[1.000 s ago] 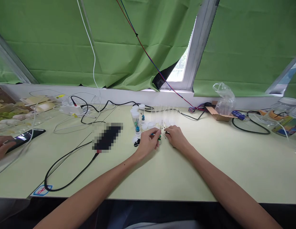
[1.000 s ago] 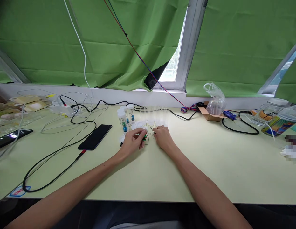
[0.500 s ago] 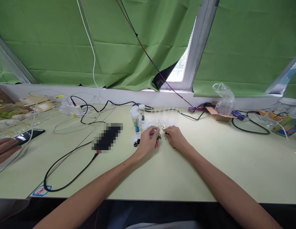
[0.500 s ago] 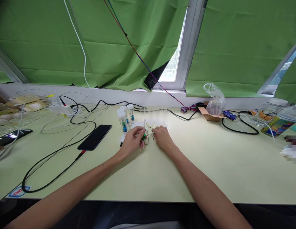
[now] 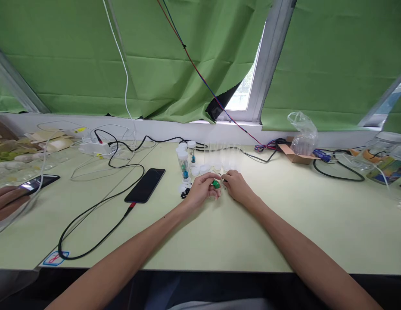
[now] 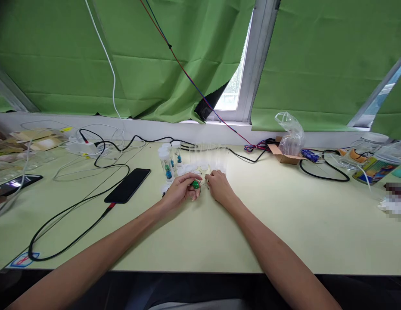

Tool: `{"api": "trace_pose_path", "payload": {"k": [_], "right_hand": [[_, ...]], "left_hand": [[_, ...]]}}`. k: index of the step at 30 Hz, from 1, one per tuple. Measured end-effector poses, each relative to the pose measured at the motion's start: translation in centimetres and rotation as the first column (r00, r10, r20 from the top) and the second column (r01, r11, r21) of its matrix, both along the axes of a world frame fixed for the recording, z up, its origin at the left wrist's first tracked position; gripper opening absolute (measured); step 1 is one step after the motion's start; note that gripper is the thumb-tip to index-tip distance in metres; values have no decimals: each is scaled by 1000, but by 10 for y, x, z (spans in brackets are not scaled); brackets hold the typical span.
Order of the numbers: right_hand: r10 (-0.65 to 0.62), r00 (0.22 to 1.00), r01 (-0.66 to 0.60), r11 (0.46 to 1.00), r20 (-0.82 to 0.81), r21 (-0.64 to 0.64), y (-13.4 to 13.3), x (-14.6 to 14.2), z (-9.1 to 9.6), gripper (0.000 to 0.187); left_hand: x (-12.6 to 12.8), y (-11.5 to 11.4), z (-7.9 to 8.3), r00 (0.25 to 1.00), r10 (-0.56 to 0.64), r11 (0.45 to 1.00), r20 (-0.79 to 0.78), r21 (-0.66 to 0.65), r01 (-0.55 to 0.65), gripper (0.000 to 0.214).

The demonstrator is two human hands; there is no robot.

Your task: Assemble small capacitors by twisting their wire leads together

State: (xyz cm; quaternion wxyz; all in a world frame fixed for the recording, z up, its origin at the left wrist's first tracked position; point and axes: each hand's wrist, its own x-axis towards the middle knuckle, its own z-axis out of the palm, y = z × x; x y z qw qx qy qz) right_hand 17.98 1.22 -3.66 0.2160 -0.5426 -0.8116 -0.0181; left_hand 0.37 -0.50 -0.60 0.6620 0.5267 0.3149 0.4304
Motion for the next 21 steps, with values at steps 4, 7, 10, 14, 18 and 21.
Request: {"api": "trace_pose_path", "payload": {"k": [4,7,10,14,18,21], "right_hand": [[4,1000,-4,1000,-9,5,2,1,-3,23],[6,1000,-6,1000,-27,20,3,1,-5,21],[8,999,-6,999,-42,36,4,2,-5,21],[10,997,-6,999,-80,47,1,1,-2,22],[6,993,0,999,-118,48,-1,-1,0,21],[7,990,0,999,-141,48,-1,-1,0,22]], "left_hand": [[0,0,-1,1000,23,1000,14,1,-23,15],[0,1,-2,1000,17,1000,-3,-10,-17,16],[1,2,-4,999,-1,1000,-40,-9,1,15],[1,2,-6,994,10,999,-113,35,-6,16],[0,-1,-6,982,39,994,-184,110,-19,21],[-1,-2,-5,983,28,991,-183,135,-3,22]]}}
